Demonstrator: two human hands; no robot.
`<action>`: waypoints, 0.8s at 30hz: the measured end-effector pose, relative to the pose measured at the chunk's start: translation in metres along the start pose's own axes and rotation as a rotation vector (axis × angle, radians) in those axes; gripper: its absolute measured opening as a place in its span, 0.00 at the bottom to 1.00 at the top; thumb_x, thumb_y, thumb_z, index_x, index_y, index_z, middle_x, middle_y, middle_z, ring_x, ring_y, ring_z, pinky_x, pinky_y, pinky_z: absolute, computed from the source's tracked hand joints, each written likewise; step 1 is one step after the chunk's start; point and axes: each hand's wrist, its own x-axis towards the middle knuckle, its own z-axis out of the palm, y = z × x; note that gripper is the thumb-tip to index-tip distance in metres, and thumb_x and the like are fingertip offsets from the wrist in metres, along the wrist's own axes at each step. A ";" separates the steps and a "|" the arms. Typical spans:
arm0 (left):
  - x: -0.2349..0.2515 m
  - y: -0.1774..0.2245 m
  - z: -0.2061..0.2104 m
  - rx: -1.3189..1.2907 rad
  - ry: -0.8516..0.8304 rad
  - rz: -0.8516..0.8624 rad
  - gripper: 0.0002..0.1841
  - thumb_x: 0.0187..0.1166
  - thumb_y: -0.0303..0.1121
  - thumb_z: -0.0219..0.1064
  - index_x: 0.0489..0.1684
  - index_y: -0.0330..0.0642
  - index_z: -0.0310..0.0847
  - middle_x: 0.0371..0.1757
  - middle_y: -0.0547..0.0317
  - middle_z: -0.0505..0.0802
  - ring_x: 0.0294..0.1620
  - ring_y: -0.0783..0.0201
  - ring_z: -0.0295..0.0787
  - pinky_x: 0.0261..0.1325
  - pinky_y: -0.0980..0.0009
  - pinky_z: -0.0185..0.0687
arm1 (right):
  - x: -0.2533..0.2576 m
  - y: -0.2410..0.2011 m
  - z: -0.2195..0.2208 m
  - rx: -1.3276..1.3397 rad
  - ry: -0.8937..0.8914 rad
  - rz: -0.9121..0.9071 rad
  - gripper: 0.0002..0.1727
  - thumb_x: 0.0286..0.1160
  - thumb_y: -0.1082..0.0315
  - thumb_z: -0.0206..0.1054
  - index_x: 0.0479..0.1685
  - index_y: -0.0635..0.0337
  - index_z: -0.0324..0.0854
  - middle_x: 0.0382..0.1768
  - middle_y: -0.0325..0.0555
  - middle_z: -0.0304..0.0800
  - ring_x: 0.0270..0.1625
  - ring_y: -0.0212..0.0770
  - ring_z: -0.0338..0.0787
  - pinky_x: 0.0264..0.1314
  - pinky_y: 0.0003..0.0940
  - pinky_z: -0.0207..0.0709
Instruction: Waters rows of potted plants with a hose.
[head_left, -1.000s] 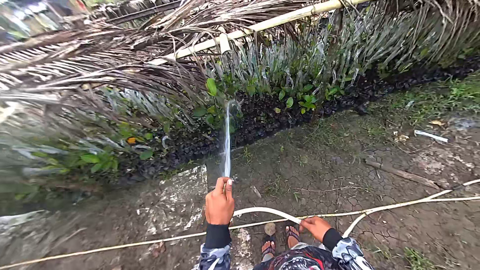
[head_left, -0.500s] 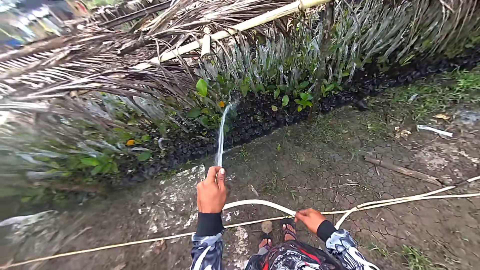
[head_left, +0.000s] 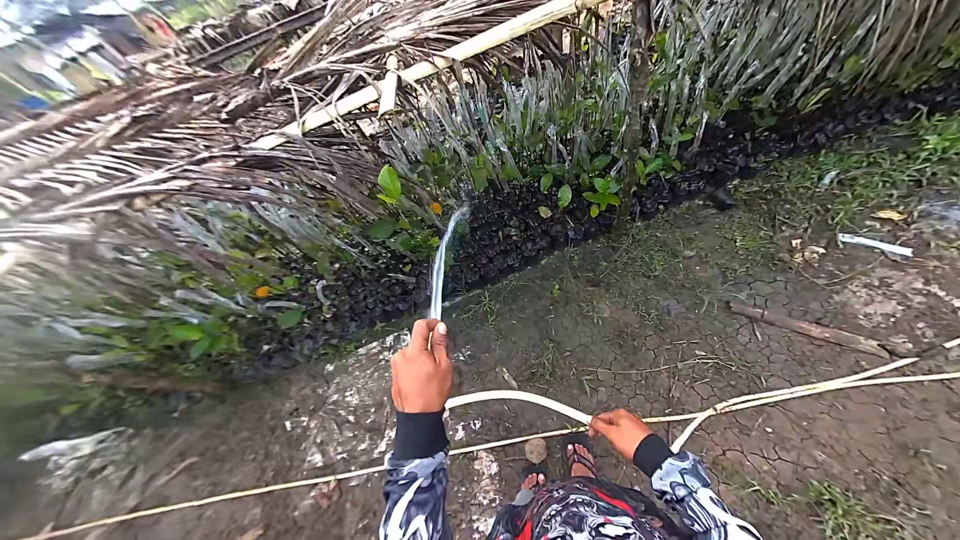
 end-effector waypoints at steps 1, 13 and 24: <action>0.001 0.001 0.000 0.007 0.001 -0.002 0.19 0.91 0.46 0.53 0.56 0.46 0.86 0.24 0.55 0.90 0.25 0.54 0.88 0.31 0.50 0.81 | 0.001 0.002 0.000 -0.002 0.000 0.000 0.26 0.91 0.44 0.53 0.49 0.49 0.95 0.43 0.51 0.95 0.51 0.52 0.91 0.62 0.60 0.77; 0.005 0.018 0.007 0.008 -0.003 -0.018 0.18 0.92 0.47 0.53 0.56 0.47 0.86 0.24 0.56 0.90 0.25 0.55 0.88 0.32 0.50 0.82 | 0.005 0.020 -0.003 0.015 0.032 -0.017 0.25 0.90 0.44 0.55 0.46 0.48 0.95 0.39 0.49 0.94 0.45 0.50 0.90 0.56 0.58 0.78; 0.003 0.025 0.013 0.016 0.002 0.000 0.18 0.92 0.47 0.53 0.56 0.47 0.86 0.24 0.55 0.90 0.25 0.54 0.89 0.33 0.50 0.82 | 0.002 0.022 -0.010 0.016 0.027 -0.005 0.26 0.90 0.44 0.54 0.45 0.48 0.95 0.37 0.48 0.93 0.44 0.49 0.89 0.55 0.57 0.77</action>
